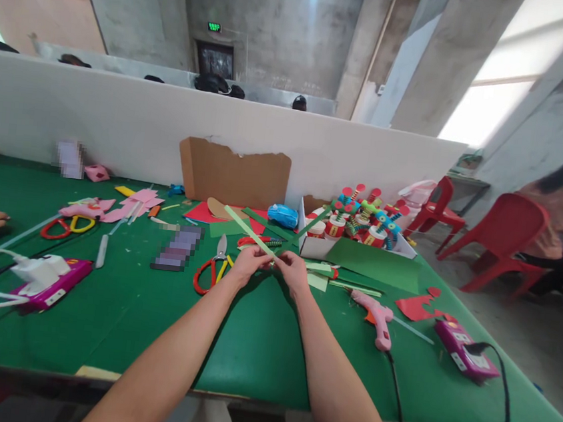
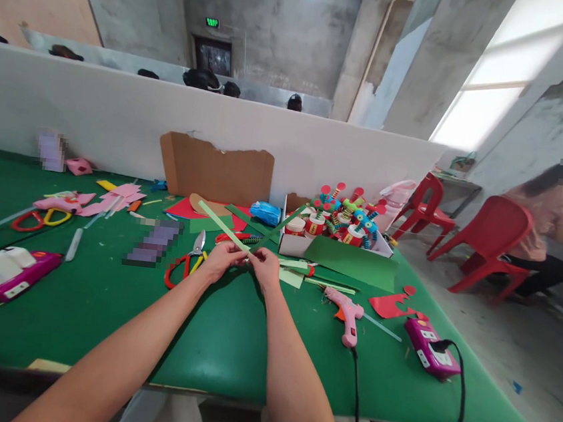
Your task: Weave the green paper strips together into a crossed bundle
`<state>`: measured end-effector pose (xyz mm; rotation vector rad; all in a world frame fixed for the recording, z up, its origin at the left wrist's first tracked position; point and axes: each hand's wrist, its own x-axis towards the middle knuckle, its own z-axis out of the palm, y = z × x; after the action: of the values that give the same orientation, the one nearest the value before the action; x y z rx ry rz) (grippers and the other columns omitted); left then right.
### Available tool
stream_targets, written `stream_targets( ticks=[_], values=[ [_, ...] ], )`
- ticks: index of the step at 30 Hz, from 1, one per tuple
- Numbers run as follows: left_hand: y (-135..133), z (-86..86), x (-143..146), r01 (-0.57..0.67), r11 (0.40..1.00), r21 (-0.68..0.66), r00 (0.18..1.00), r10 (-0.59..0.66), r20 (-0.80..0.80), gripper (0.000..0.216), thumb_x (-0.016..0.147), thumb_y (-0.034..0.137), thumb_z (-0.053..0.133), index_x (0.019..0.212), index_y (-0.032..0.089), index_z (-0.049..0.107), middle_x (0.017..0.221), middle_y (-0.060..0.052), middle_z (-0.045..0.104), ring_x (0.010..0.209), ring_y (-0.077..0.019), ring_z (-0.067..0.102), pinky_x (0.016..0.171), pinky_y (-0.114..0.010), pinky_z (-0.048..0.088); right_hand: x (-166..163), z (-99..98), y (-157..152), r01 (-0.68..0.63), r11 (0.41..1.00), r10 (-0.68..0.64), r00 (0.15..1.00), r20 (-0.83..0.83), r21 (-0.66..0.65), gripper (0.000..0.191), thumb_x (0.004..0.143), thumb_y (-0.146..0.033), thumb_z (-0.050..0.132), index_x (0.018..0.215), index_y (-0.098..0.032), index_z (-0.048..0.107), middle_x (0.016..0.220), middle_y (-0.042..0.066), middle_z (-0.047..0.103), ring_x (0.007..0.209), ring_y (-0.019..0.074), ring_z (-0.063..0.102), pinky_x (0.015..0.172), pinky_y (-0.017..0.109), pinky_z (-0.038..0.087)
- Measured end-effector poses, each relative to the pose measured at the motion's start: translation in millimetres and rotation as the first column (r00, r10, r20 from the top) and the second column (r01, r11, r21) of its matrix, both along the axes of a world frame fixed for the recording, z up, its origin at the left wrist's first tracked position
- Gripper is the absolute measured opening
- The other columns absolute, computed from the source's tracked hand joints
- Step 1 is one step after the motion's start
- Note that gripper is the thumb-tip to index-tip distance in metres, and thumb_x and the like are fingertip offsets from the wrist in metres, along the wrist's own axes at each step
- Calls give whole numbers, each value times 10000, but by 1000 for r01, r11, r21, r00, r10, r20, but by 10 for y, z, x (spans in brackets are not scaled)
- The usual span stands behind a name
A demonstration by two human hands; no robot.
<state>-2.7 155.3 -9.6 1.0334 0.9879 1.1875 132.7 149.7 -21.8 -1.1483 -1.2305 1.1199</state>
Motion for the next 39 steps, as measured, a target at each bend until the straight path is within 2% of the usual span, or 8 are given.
stream_targets(
  ticks=[7,13,22,28,33,39],
  values=[
    [-11,32,18,-7,1000,-19,999,8,50,400,422,332,874,679,113,659,619,-25,658,524,-107,579,545,-242,487,1,34,-13,-75,997,76,993,-87,5,186,597,-305,692,723,-192,615,625,-26,613,591,132,565,614,273,459],
    [-3,-7,25,15,1000,10,1000,-15,-2,340,464,314,849,669,116,665,623,-31,655,545,-110,572,555,-245,487,7,8,14,-33,999,31,989,-146,-12,259,566,-297,730,775,-185,626,628,-28,614,582,128,572,621,280,471],
    [-9,-23,16,31,999,22,999,-30,-33,343,487,349,834,667,120,653,632,-27,639,550,-111,553,551,-247,464,20,13,26,-29,999,24,993,-115,-38,275,557,-330,738,747,-195,592,616,-33,597,582,134,575,622,287,471],
    [-34,7,16,12,998,56,1000,-11,-12,344,480,379,826,593,139,606,546,8,575,502,-90,505,511,-222,415,-18,56,-24,-54,998,51,991,-125,-26,306,569,-399,745,736,-195,591,646,-16,627,620,146,593,637,286,487],
    [-50,48,9,51,997,60,998,-48,-49,343,501,409,816,583,135,628,523,7,557,482,-86,471,495,-225,387,15,108,-34,-33,999,33,999,-33,-6,289,582,-420,726,601,-208,529,530,-41,555,561,146,566,608,289,483],
    [51,49,-90,-127,989,71,992,126,22,333,512,415,811,605,149,632,543,15,563,507,-96,488,523,-237,400,163,174,10,13,996,-29,983,181,85,212,617,-384,671,568,-227,537,495,-45,536,536,162,556,551,280,445]
  ],
)
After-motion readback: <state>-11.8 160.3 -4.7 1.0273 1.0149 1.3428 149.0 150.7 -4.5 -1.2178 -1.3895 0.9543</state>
